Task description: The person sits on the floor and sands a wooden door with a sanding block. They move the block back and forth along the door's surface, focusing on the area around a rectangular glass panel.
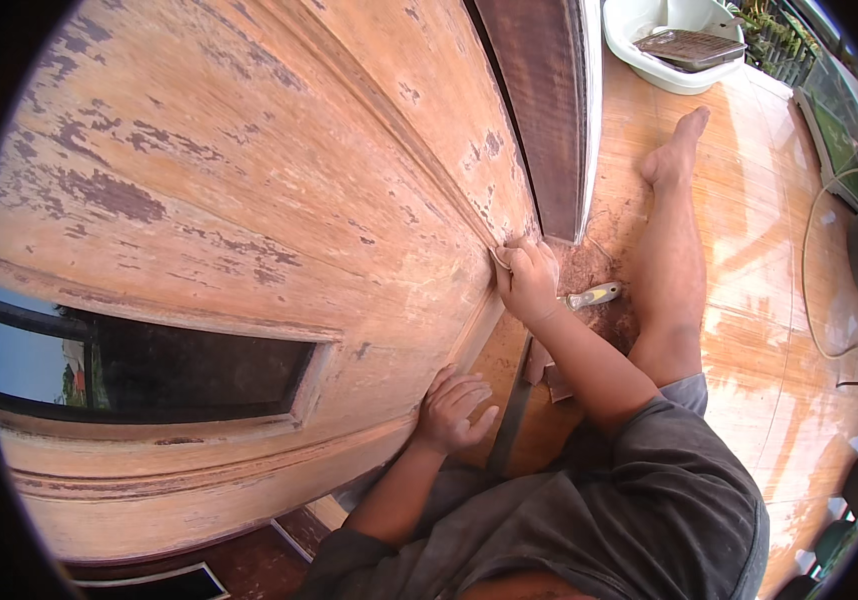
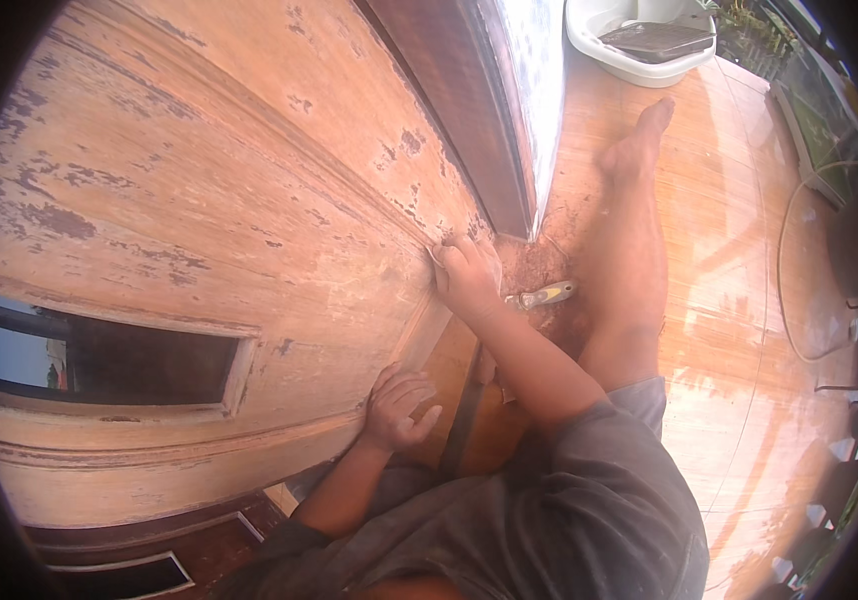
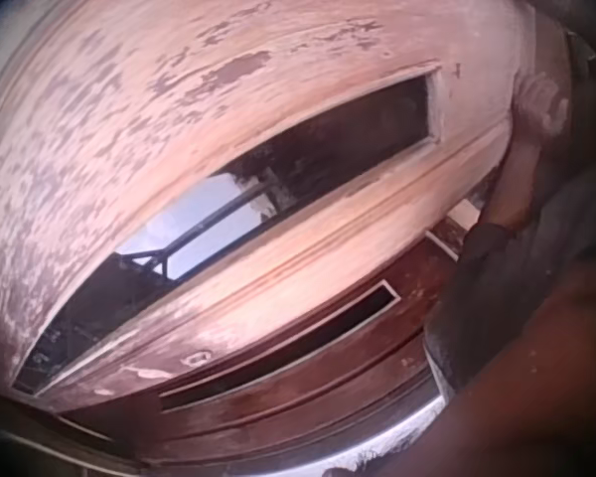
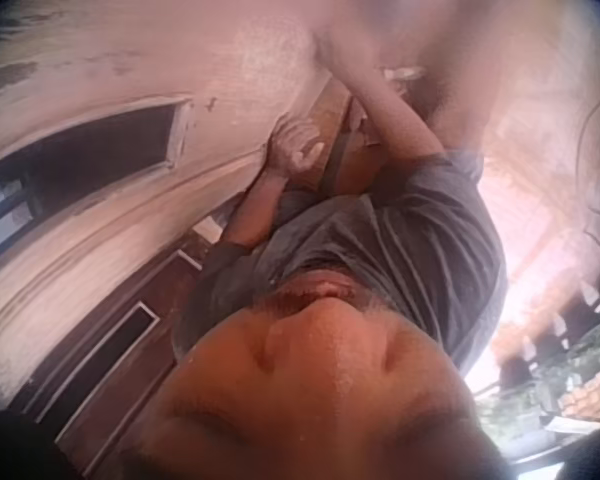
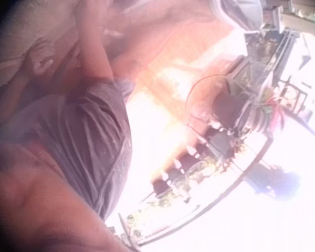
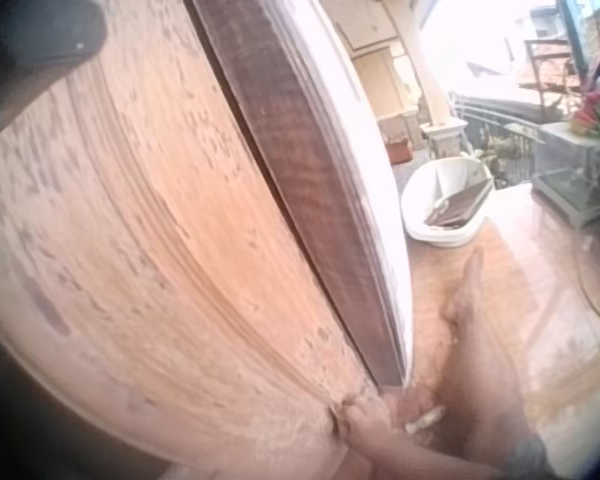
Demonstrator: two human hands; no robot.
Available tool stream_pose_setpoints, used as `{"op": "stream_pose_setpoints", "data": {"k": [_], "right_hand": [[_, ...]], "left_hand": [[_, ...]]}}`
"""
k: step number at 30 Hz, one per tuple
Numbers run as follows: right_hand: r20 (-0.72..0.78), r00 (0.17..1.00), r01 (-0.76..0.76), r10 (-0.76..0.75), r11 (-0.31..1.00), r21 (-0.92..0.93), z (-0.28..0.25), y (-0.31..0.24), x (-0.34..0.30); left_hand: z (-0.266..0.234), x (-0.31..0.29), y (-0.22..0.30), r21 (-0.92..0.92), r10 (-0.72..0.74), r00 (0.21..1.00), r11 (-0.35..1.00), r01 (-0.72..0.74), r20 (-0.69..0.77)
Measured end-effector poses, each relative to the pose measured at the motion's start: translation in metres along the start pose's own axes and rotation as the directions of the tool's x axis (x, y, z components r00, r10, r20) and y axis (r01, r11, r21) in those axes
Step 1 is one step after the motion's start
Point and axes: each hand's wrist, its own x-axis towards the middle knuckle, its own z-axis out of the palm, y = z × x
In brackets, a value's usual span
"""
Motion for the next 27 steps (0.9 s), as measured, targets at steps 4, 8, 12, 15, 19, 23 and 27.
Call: {"op": "stream_pose_setpoints", "data": {"k": [4,8,12,15,19,23,27], "right_hand": [[0.108,0.989,-0.106,0.101,0.993,0.042,0.005,0.008,-0.006],[0.085,0.994,-0.073,0.07,0.997,0.04,0.008,0.011,-0.013],[0.135,0.987,-0.091,0.09,0.996,-0.003,0.001,0.006,-0.014],[0.073,0.995,-0.069,0.065,0.996,0.053,0.004,0.01,-0.004],[-0.005,1.0,-0.021,0.022,0.989,0.147,0.012,0.017,0.007],[0.029,0.999,-0.045,0.042,0.993,0.111,0.004,0.011,0.001],[0.059,0.997,-0.062,0.052,0.984,0.169,0.009,0.012,0.005]], "left_hand": [[0.0,0.0,0.0,-0.007,0.001,1.0,1.0,-0.001,-0.004],[0.001,-0.002,0.0,-0.006,-0.008,1.0,1.0,0.008,0.01],[0.001,-0.001,0.0,0.002,-0.01,1.0,1.0,0.01,0.0],[-0.001,-0.001,-0.001,0.003,0.0,1.0,1.0,0.0,0.003],[0.0,-0.002,-0.001,0.004,-0.005,1.0,1.0,0.005,0.024],[0.0,-0.001,0.0,0.001,-0.008,1.0,1.0,0.008,0.002],[-0.002,0.0,0.0,0.014,0.002,1.0,1.0,-0.002,0.017]]}}
